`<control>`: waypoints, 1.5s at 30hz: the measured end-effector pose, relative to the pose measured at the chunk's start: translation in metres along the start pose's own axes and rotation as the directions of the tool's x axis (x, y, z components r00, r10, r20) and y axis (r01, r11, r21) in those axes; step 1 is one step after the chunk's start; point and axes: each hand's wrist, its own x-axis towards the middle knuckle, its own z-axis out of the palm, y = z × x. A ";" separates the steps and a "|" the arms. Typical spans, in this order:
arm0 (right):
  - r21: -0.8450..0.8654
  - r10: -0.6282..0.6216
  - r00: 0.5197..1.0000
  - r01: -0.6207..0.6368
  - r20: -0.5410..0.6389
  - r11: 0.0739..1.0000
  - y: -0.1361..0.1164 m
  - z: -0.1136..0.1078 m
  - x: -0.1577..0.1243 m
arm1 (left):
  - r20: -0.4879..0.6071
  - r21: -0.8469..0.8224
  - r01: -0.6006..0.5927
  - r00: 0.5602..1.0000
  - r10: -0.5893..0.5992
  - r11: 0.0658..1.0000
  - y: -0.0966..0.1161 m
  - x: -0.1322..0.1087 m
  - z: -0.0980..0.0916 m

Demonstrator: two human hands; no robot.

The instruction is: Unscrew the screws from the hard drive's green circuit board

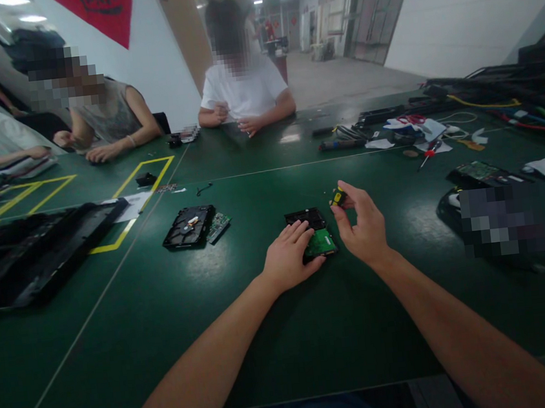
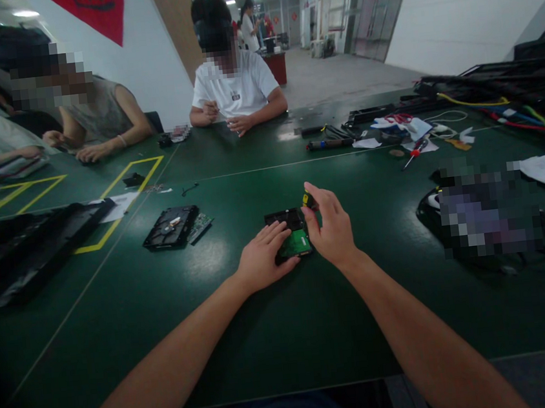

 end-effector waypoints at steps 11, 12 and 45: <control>0.010 0.000 0.999 0.000 -0.036 1.000 0.002 -0.001 0.002 | 0.005 0.002 0.007 1.000 -0.007 1.000 0.002 -0.001 -0.002; 0.007 0.001 0.999 -0.001 -0.040 1.000 0.002 0.000 0.001 | 0.005 0.003 0.006 1.000 -0.006 1.000 0.002 -0.001 -0.002; -0.003 0.017 1.000 -0.017 -0.006 1.000 0.000 0.001 -0.001 | -0.003 -0.005 0.005 1.000 -0.005 1.000 0.000 -0.001 0.000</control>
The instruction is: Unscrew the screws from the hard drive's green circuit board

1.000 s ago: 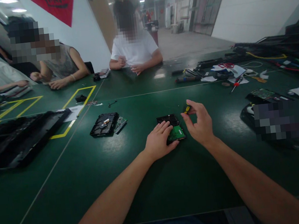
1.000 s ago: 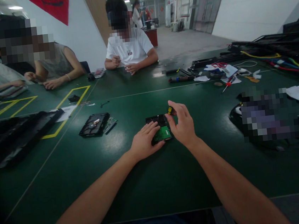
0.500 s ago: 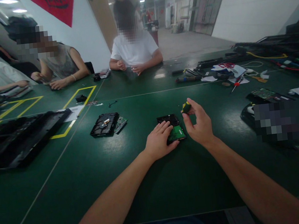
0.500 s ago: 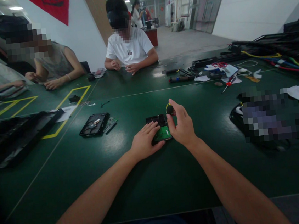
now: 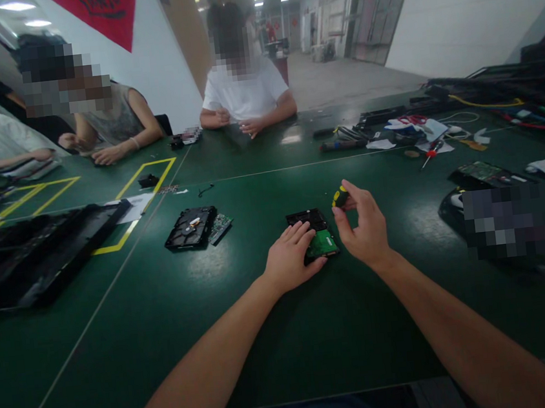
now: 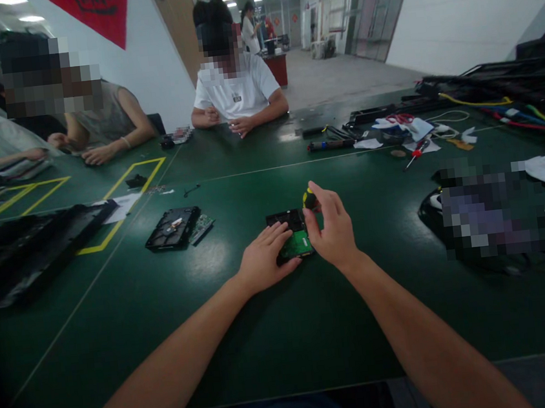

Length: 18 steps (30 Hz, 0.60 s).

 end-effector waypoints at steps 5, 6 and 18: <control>0.009 0.004 1.000 -0.004 -0.006 1.000 -0.001 0.001 -0.001 | 0.008 0.000 -0.001 1.000 0.001 1.000 0.000 0.000 -0.001; 0.004 -0.002 1.000 0.002 -0.020 1.000 -0.001 0.000 0.000 | 0.009 -0.002 0.000 1.000 0.000 1.000 0.000 0.000 0.000; 0.031 -0.014 0.999 0.013 0.036 0.999 -0.001 0.000 -0.001 | 0.012 0.004 0.003 1.000 -0.003 1.000 0.001 0.001 -0.001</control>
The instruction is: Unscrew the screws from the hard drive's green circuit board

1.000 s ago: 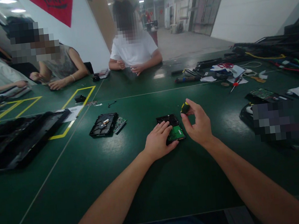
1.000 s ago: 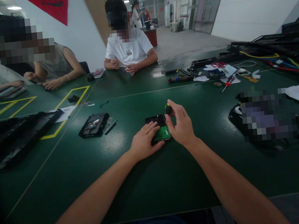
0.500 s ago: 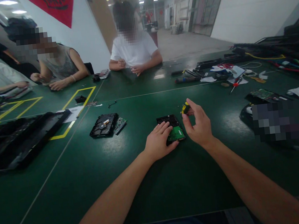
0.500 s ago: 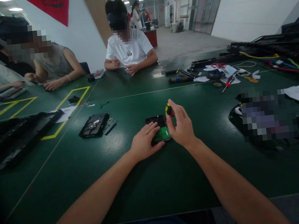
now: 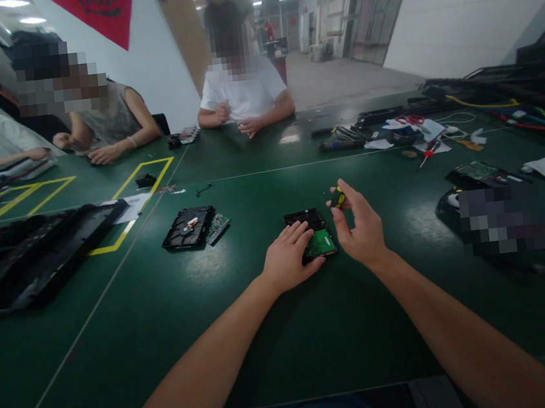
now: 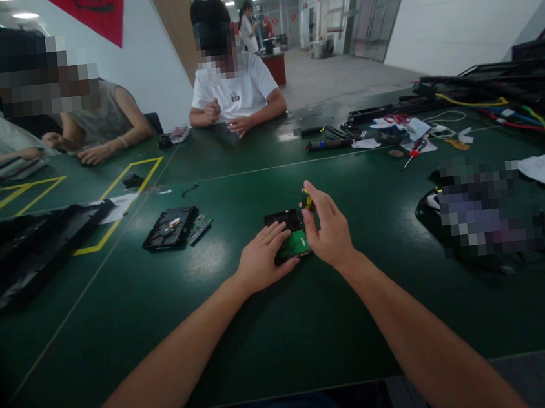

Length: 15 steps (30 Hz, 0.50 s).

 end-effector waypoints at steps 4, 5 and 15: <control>-0.050 0.001 0.998 -0.004 -0.067 0.999 -0.001 -0.002 0.002 | 0.000 0.003 -0.003 1.000 0.003 1.000 -0.001 0.000 0.001; -0.057 0.000 0.997 -0.005 -0.076 0.998 -0.001 -0.003 0.003 | -0.002 0.003 -0.001 1.000 0.001 1.000 -0.001 0.000 0.001; -0.054 0.000 0.999 -0.002 -0.033 0.999 0.000 0.000 0.001 | -0.012 0.000 -0.009 1.000 0.009 1.000 0.000 -0.001 0.000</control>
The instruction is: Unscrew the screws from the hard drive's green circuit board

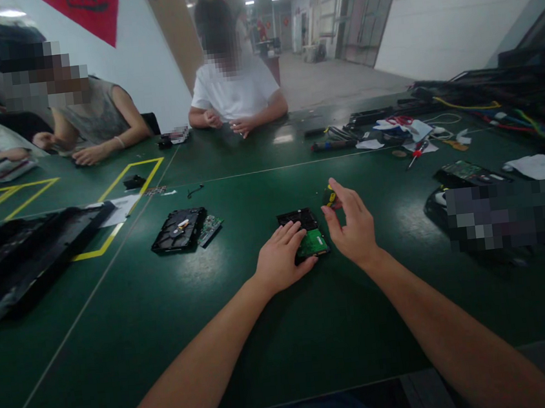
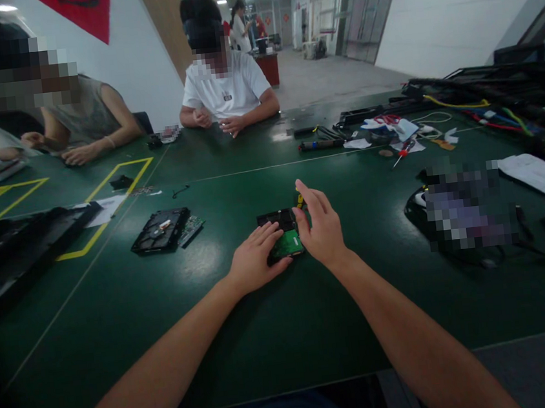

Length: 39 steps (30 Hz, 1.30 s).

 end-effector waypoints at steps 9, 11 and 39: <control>-0.005 0.042 0.999 -0.042 0.006 0.999 0.002 -0.001 0.001 | -0.015 0.020 -0.007 1.000 0.008 1.000 -0.001 -0.001 0.002; -0.002 0.053 0.998 -0.053 0.039 0.999 0.002 -0.001 0.001 | -0.014 0.018 -0.007 1.000 0.007 1.000 -0.001 -0.001 0.002; 0.062 -0.022 0.995 0.017 0.093 0.998 -0.001 -0.004 0.004 | -0.021 0.005 -0.012 1.000 0.012 1.000 -0.001 0.000 0.001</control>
